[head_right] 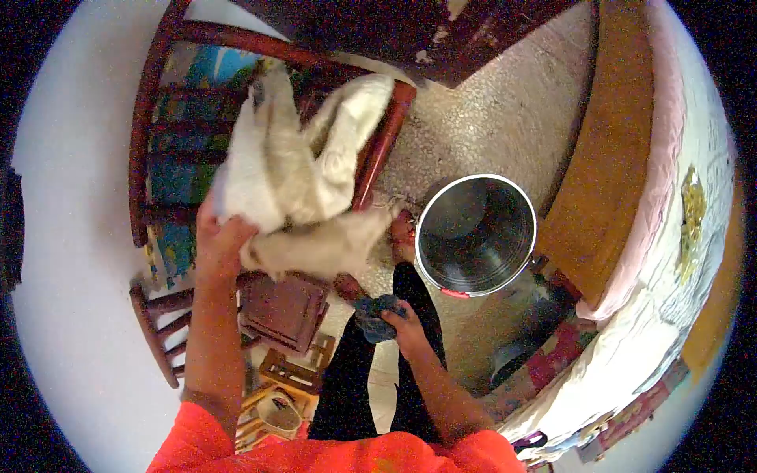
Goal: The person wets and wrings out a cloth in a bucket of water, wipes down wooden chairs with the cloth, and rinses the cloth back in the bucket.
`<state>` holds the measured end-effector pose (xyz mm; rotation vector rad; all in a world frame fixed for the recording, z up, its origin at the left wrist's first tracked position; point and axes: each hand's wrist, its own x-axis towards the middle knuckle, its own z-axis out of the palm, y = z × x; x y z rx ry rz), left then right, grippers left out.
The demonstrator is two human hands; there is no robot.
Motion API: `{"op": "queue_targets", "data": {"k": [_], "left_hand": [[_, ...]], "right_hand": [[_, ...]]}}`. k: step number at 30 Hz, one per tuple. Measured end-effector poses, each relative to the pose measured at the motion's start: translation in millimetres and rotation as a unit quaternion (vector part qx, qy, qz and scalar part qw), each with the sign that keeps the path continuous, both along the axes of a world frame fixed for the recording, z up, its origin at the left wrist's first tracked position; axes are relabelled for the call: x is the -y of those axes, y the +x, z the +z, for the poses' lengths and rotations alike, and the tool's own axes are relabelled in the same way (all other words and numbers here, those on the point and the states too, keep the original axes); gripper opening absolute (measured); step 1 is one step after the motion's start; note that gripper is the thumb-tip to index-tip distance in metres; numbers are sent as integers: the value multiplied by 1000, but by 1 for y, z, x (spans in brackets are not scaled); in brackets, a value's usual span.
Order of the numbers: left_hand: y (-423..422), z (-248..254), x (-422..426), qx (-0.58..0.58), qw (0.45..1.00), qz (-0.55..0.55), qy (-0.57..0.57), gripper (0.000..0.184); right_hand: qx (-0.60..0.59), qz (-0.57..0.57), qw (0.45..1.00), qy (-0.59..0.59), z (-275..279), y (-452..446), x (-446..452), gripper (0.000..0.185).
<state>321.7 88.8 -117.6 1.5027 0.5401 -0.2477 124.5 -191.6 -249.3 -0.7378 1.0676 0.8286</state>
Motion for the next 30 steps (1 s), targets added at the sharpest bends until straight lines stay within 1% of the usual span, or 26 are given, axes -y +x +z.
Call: {"op": "queue_targets", "data": {"k": [2,3,4,5,6,7,8,10,12,14,16,17,18,20,22,23,24,26,27,28,29,30], "left_hand": [[26,-19,0,0,978,-154,141,34],[24,-44,-3,20,983,-111,144,33],[32,-43,-7,18,982,-118,144,33],[43,-38,-12,20,911,-242,332,37],[48,-35,-14,22,789,-352,503,41],[50,-35,-10,26,769,-334,545,45],[50,-32,-6,24,764,-337,549,45],[44,-19,8,19,806,-260,532,48],[34,-5,33,20,834,-294,467,51],[22,8,74,-69,871,-379,304,48],[6,-11,114,-123,918,-363,106,45],[-2,-21,136,-118,924,-356,80,45],[-9,-33,159,-112,929,-348,54,46],[-23,-61,198,3,935,-347,68,52],[-34,-84,222,80,943,-319,59,65],[-37,-88,228,99,930,-330,129,74],[-42,-92,227,94,934,-318,133,74],[-56,-104,223,122,913,-363,143,79],[-73,-113,222,113,928,-335,114,72],[-73,-111,213,102,935,-317,119,72],[-74,-108,196,-20,936,-348,40,65],[-84,-102,180,-143,919,-363,-51,58]], "right_hand": [[-5,3,1000,2,7,6,2,28],[-8,-5,1000,2,6,4,3,28],[-6,-14,1000,2,5,2,4,29],[-3,-22,1000,2,4,1,4,30],[-6,-26,1000,5,1,-1,4,30],[-4,-22,1000,1,-1,-2,4,31],[0,-18,1000,-2,-3,-2,2,31],[-12,-20,1000,-2,-3,-1,0,32],[-25,-16,1000,-5,-3,0,0,32],[-28,-11,1000,-1,-4,-1,0,36],[-24,4,1000,-2,2,4,-3,39],[-16,15,1000,-6,4,6,-5,42],[95,122,988,-16,-27,-27,3,49],[127,47,990,28,-15,-21,1,54],[112,62,991,41,-26,-33,12,54],[100,64,992,50,-34,-43,19,54],[89,66,992,60,-44,-54,25,53],[65,72,992,80,-53,-60,33,53],[61,87,991,85,-56,-61,32,53],[93,96,990,50,-55,-55,24,53],[118,112,986,20,-52,-53,19,52],[98,143,984,33,-40,-41,18,52]]}}
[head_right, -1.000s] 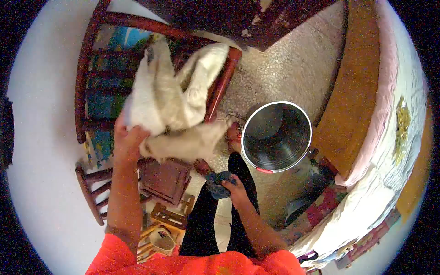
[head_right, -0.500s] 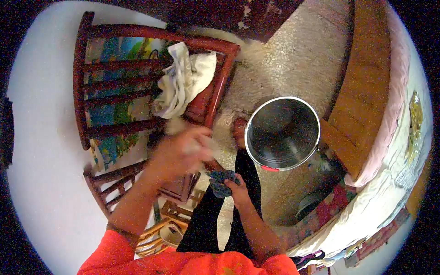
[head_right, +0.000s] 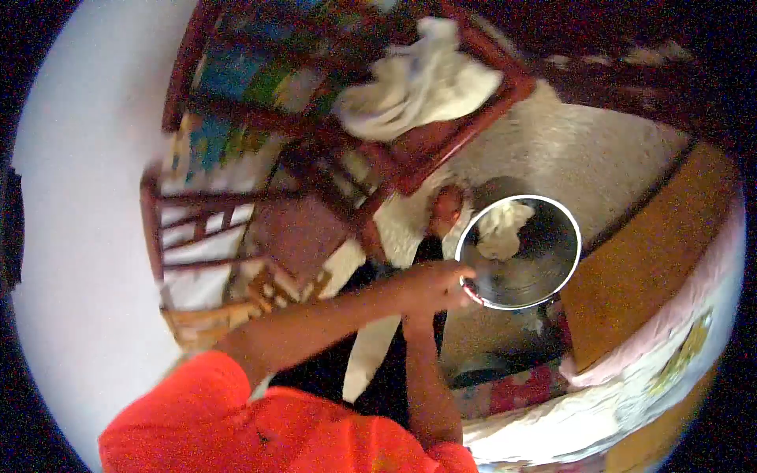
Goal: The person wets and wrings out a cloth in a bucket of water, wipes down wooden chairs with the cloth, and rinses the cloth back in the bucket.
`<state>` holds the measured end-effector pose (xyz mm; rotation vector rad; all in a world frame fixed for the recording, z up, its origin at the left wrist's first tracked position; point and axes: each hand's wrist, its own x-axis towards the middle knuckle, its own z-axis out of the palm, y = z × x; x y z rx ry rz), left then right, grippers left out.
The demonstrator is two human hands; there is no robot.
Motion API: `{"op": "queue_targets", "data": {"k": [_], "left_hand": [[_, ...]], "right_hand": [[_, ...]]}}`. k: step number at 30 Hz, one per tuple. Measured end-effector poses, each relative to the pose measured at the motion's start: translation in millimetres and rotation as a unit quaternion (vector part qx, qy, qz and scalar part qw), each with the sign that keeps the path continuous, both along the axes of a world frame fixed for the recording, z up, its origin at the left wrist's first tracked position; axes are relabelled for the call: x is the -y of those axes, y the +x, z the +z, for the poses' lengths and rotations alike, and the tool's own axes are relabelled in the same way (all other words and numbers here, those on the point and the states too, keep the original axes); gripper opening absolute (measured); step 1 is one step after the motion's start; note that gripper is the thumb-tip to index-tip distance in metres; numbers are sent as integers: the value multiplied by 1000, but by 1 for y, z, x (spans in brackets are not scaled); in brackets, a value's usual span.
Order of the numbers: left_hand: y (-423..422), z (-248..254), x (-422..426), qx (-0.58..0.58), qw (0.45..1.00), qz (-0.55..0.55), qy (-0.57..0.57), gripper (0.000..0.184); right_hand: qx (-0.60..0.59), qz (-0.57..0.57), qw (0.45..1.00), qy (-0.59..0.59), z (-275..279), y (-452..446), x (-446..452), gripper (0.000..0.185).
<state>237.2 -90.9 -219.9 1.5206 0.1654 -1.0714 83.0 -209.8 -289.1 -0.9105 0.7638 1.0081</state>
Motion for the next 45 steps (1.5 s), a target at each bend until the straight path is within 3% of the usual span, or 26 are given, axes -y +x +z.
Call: {"op": "queue_targets", "data": {"k": [2,4,6,8,10,12,14,15,16,17,19,20,21,24,26,27,29,31,33,34,36,37,39,41,43,45], "left_hand": [[-50,-13,-28,98,984,62,138,41],[-92,-10,-62,143,943,157,258,31],[-146,-11,-91,87,927,175,320,28],[-200,3,-111,-57,895,331,294,27],[-253,10,-136,-149,844,370,358,25],[-351,-19,-162,-121,750,501,415,33],[-381,17,-216,-158,581,783,158,44],[-382,25,-244,-193,568,749,280,49],[-380,30,-273,-227,547,700,399,54],[-385,33,-300,-174,543,717,400,57],[-403,29,-349,-31,554,722,414,60],[-413,25,-369,58,566,704,424,60],[-405,32,-380,69,578,707,402,58],[-388,38,-388,89,611,704,351,46],[-386,33,-380,74,579,782,217,40],[-379,35,-375,94,554,799,215,34],[-373,37,-372,86,550,800,222,33],[-373,38,-374,88,548,800,228,32],[-374,38,-376,86,553,792,245,31],[-374,38,-376,89,555,791,241,31],[-373,39,-375,99,562,785,240,31],[-374,39,-374,98,566,784,235,31],[-375,34,-379,69,565,787,239,32],[-372,36,-378,76,569,782,242,32],[-370,37,-375,104,564,786,232,32],[-373,34,-377,101,572,776,244,31]], "right_hand": [[-125,-40,991,-34,26,42,-11,41],[-70,81,993,-59,31,57,-14,37],[-116,49,991,-45,37,67,-20,41],[-91,79,991,-50,36,69,-25,42],[-85,114,988,-60,40,72,-34,45],[45,263,958,-101,39,68,-46,39],[134,315,938,-58,47,66,-77,41],[215,358,909,-14,50,65,-96,44],[338,429,837,-37,47,64,-115,46],[450,489,744,-60,41,61,-138,49],[556,485,674,-45,27,51,-199,53],[612,510,601,-65,24,51,-232,53],[661,531,524,-83,21,50,-262,53],[672,576,458,-77,-11,33,-313,55],[779,548,265,-151,-57,4,-306,52],[773,553,265,-166,-58,-11,-299,52],[681,613,321,-239,-44,-57,-293,56],[691,573,396,-193,-54,-120,-265,58],[688,633,316,-161,-60,-166,-241,51],[690,631,314,-165,-59,-165,-242,51],[691,566,429,-137,-58,-161,-244,45],[686,593,409,-101,-44,-138,-244,36],[760,577,286,-94,-62,-94,-228,32],[693,564,376,-245,-127,-58,-204,25],[782,532,258,-200,-49,14,-218,22],[771,517,267,-259,-49,-4,-208,21]]}}
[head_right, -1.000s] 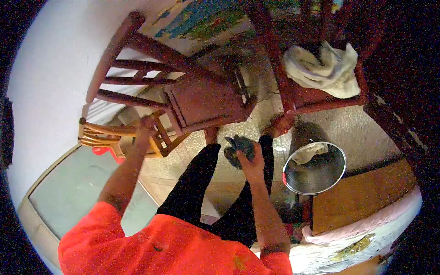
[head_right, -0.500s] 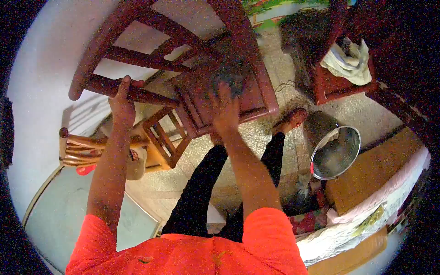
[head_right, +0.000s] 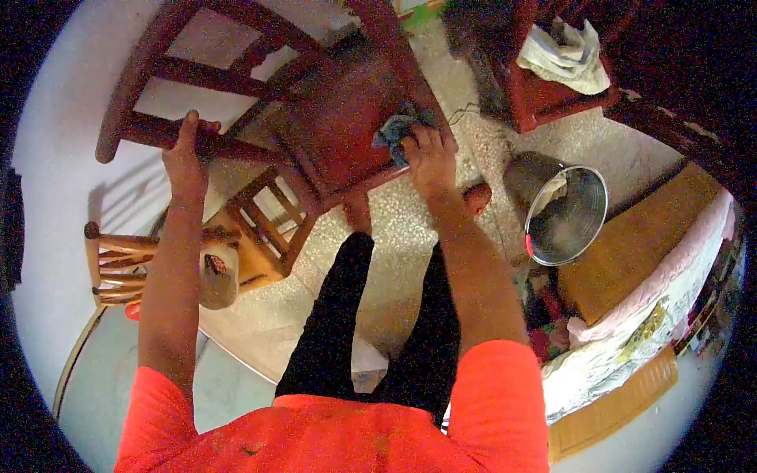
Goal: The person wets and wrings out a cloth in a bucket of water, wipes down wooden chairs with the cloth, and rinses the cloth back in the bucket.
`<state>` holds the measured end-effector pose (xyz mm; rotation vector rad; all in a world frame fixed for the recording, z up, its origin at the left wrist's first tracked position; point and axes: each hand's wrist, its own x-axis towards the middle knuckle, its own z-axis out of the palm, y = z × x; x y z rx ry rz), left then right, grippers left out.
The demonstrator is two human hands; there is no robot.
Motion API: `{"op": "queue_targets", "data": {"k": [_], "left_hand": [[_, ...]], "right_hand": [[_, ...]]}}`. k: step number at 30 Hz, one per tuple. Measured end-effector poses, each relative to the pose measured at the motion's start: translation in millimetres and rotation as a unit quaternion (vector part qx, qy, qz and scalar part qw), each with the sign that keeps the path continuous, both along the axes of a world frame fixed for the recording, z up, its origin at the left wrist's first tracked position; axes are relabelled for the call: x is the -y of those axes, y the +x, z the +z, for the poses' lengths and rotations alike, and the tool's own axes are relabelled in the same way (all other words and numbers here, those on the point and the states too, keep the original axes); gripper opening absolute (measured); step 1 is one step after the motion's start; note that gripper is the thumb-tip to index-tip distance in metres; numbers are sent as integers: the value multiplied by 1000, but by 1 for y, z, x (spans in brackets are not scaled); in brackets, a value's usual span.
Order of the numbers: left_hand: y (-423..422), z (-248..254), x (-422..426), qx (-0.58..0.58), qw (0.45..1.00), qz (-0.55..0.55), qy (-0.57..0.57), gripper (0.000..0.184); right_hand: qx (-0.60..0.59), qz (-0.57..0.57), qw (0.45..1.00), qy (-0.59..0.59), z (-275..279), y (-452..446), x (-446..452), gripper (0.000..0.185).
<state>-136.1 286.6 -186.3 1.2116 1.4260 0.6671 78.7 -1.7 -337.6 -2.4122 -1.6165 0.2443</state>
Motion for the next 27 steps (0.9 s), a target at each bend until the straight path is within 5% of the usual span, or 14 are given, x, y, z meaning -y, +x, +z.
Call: {"op": "queue_targets", "data": {"k": [2,4,5,9,11,13,15,16,19,25,27], "left_hand": [[-2,-2,-3,-10,1000,-8,11,30],[-4,-8,-3,-8,1000,8,19,34],[-4,-9,-2,-9,1000,2,21,34],[-6,-6,-8,-22,999,-28,18,39],[-10,-3,-2,-40,998,-49,-1,40],[-6,-7,-5,-35,999,-16,7,38],[-10,-8,-4,-4,997,-69,25,37],[-5,-4,-2,1,1000,-31,1,35],[-1,1,-3,-13,999,-6,-31,33],[0,-6,-6,13,1000,16,-6,35],[-3,-5,-6,-26,1000,3,-7,36]], "right_hand": [[-1,-153,988,-16,1,-37,1,21],[-268,-355,895,-34,-5,-92,-16,22],[-97,-139,985,-20,-4,-130,-21,25],[-127,-110,985,-26,-5,-189,-47,23],[-167,-118,979,-22,8,-174,-29,22],[-222,-5,975,11,5,-120,5,19],[-210,-184,958,-72,-35,-81,34,30],[-107,-118,987,8,-17,-49,40,29],[-153,-145,977,-30,13,-2,32,43],[-184,-382,905,42,-4,-107,8,42],[-294,-311,901,76,8,-160,6,43]]}}
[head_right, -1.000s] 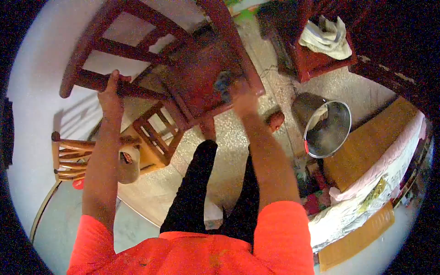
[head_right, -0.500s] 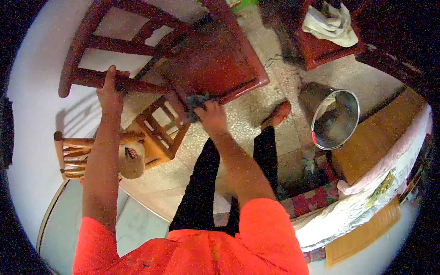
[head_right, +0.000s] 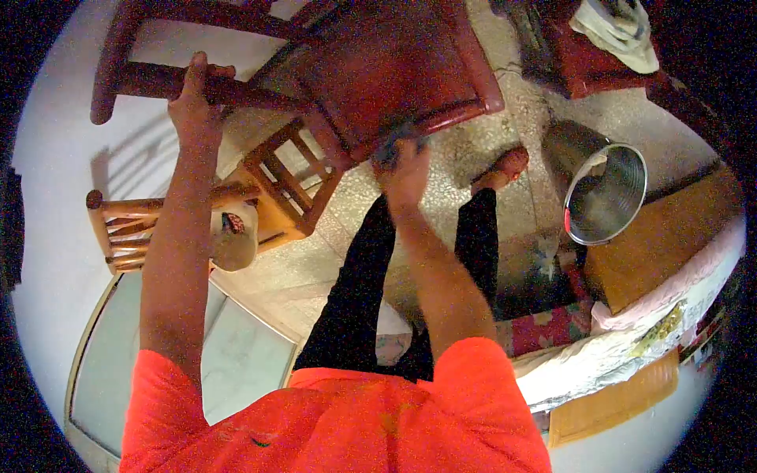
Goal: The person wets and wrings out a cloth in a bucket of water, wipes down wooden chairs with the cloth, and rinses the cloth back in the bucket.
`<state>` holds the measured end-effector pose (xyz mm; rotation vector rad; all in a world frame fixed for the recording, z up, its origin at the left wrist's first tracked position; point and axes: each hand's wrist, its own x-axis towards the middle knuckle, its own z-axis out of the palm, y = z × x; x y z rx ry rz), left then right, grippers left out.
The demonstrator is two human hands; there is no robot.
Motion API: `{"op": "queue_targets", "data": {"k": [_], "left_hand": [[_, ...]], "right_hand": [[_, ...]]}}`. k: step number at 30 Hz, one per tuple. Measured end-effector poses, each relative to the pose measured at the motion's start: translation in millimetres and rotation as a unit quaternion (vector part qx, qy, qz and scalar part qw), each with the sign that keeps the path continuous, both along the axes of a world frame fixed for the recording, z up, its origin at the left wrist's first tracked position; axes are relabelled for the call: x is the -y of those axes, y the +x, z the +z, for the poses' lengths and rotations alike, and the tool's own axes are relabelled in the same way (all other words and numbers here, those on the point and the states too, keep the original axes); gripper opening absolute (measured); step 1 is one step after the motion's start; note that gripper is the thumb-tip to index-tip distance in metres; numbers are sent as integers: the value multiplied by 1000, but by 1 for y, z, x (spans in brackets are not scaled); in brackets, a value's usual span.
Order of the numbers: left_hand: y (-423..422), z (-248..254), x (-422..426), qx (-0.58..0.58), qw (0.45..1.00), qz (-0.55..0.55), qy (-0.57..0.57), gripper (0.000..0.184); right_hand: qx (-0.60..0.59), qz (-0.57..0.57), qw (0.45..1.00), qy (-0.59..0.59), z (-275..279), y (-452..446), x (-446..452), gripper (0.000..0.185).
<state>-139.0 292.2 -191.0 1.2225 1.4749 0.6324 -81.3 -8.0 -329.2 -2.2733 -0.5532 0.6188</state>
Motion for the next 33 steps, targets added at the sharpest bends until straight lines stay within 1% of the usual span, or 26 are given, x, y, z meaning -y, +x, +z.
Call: {"op": "queue_targets", "data": {"k": [1,3,5,6,8,10,11,13,14,16,17,18,20,21,22,23,24,25,26,27,28,29,30,31,32,33], "left_hand": [[1,0,0,-33,999,-11,-2,39],[1,-4,-1,-10,1000,-17,17,38],[2,0,3,-4,1000,-10,23,36],[2,0,6,-15,1000,-6,25,36],[5,-4,4,68,997,7,44,30],[1,0,3,44,998,9,42,30],[4,6,3,9,1000,-6,1,34],[-1,6,-3,-25,997,-37,-70,45],[-6,5,-2,-26,997,-38,-67,45],[3,1,4,60,998,26,-6,32],[6,4,6,39,999,32,13,32],[5,-1,5,66,997,42,1,33],[4,4,6,20,999,38,-12,34],[14,11,13,25,998,61,-4,32],[5,6,9,-19,1000,20,12,30],[7,17,14,-55,995,-45,72,29],[9,15,13,-13,1000,24,8,28],[7,9,11,13,1000,15,8,28],[2,4,9,34,999,10,6,29],[1,3,11,35,999,12,2,29],[1,4,11,25,1000,12,4,28],[2,5,10,15,1000,11,8,28],[3,6,10,18,1000,12,15,28],[2,6,10,-2,1000,19,8,28],[-1,5,9,-23,999,28,2,28],[-11,-4,6,-7,999,28,23,29]], "right_hand": [[-20,18,1000,-16,-6,-32,-1,42],[-47,43,998,-24,-14,-61,-15,42],[-20,-5,1000,-22,-9,-80,-32,41],[-47,-7,998,-27,-6,-77,-35,37],[-22,70,996,-59,-3,-61,-42,36],[-34,189,979,-64,4,-38,-62,32],[-46,198,977,-63,13,-25,-81,32],[43,230,970,66,25,-1,-119,25],[42,229,970,70,20,-9,-118,25],[87,290,953,-3,-9,-22,-108,21],[100,301,948,-16,-12,-26,-95,19],[70,259,962,-51,-9,-36,-81,17],[-2,335,931,-146,1,-40,-49,17],[33,268,951,-148,-4,-46,-28,19],[-32,222,967,-120,7,-33,-11,22],[-213,132,932,-262,-7,-26,10,26],[-174,144,947,-227,-16,-6,40,28],[-135,158,959,-191,-22,21,67,30],[-50,111,974,-191,-19,46,80,36],[-37,84,976,-200,-12,79,77,35],[-161,31,986,-16,14,121,59,34],[-31,-5,994,-104,48,146,29,32],[-201,-85,973,67,46,171,15,32],[-150,-48,980,125,86,196,-24,33],[-110,-10,973,204,99,215,-49,33],[-40,17,970,241,122,230,-78,36]]}}
